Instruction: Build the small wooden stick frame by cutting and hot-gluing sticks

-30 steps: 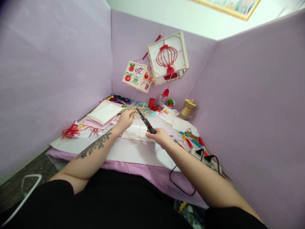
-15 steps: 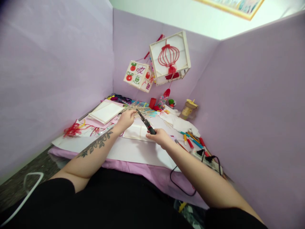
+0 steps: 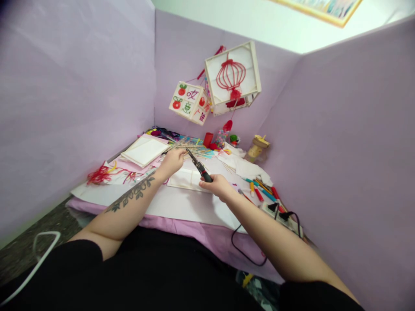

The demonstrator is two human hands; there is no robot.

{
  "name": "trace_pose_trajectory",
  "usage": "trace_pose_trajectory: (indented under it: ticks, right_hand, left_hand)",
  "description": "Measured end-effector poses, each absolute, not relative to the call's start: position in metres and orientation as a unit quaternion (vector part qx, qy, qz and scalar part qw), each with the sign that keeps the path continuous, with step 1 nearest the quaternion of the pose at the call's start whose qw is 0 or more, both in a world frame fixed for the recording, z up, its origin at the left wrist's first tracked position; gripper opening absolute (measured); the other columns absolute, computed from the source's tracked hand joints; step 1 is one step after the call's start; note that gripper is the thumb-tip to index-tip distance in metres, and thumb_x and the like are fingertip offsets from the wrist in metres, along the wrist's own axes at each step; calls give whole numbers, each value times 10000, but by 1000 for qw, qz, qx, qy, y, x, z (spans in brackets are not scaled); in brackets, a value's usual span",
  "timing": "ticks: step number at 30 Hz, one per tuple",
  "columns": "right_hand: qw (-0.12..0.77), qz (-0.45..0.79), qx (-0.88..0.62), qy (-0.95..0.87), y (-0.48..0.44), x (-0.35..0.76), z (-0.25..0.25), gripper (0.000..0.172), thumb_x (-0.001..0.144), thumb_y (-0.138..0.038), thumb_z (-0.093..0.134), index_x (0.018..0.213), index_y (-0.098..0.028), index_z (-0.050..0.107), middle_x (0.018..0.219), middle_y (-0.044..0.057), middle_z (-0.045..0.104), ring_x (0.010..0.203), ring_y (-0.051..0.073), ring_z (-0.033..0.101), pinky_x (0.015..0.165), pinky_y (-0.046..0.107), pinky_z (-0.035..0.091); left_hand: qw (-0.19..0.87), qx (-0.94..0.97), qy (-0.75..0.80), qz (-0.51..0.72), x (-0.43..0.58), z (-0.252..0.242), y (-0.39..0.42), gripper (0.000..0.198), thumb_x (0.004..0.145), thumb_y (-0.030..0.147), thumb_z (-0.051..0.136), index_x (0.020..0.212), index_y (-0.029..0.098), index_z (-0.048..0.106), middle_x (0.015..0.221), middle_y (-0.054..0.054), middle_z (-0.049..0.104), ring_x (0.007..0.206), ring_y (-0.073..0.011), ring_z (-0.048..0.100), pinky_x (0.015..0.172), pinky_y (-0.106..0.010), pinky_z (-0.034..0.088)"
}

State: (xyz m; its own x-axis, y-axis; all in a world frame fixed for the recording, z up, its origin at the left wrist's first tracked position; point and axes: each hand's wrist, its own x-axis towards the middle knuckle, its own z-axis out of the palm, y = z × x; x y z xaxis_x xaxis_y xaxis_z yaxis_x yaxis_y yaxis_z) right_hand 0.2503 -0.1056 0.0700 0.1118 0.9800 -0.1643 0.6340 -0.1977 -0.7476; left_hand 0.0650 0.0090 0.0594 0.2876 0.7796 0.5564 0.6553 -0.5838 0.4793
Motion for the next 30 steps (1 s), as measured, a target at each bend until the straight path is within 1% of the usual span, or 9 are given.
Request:
trace_pose_trajectory:
  ticks: [8,13,15,17,19,22,24,27,30]
  right_hand:
    - [250,324,-701,-584,-105,251,69,364,713,-366,684,1005,-150,704,699,11,609,597,115,497,527,217,342]
    - [249,323,-691,-598,-104,252,66,319,733,-362,662,977,-158,683,751,17,628,671,135,542,577,221,378]
    - [255,304,-696,-599,-104,251,66,359,731,-364,664,1026,-162,637,797,20,632,704,145,553,586,223,387]
    - [255,277,-718,-585,-103,251,69,466,732,-387,664,1121,-155,556,840,32,631,704,151,558,570,225,388]
    - [222,259,-736,-585,-103,249,74,502,758,-426,633,1156,-147,509,847,47,634,668,151,558,544,229,383]
    - [156,249,-726,-622,-103,246,85,362,800,-453,573,1003,-153,571,790,55,638,619,145,551,532,236,373]
    - [143,239,-715,-641,-102,244,90,292,804,-427,567,918,-159,582,763,53,642,614,144,555,535,236,371]
    - [141,232,-703,-658,-100,244,95,242,798,-380,570,914,-167,576,729,43,655,595,142,566,531,235,374]
    - [145,207,-702,-666,-97,244,95,241,789,-380,578,907,-171,575,704,42,654,584,147,564,537,241,371]
  left_hand:
    - [79,800,451,388,65,59,10,366,840,114,407,1089,144,674,1039,-102,711,1025,-224,627,949,-335,461]
    - [78,802,450,385,65,59,10,360,836,107,407,1074,148,674,1009,-94,716,999,-221,635,931,-331,467]
    - [75,801,452,385,65,60,9,345,837,107,412,1054,149,676,983,-93,717,987,-219,635,923,-329,467]
    - [70,800,454,386,66,61,7,323,841,108,415,1031,141,674,968,-100,713,974,-221,633,912,-331,467]
    - [62,800,454,388,66,63,4,296,848,112,415,1000,129,668,951,-113,706,952,-227,631,896,-337,466]
    - [49,798,453,393,66,67,1,257,865,133,409,945,127,653,891,-120,691,910,-235,626,863,-344,466]
    - [42,798,451,399,66,69,-1,245,876,144,400,924,136,640,878,-116,681,900,-234,621,849,-340,463]
    - [34,798,445,406,63,72,-2,236,878,133,393,928,141,624,899,-114,674,909,-227,615,846,-325,455]
    - [21,795,439,418,62,74,-4,230,872,118,390,927,137,612,890,-116,669,906,-228,611,839,-323,451]
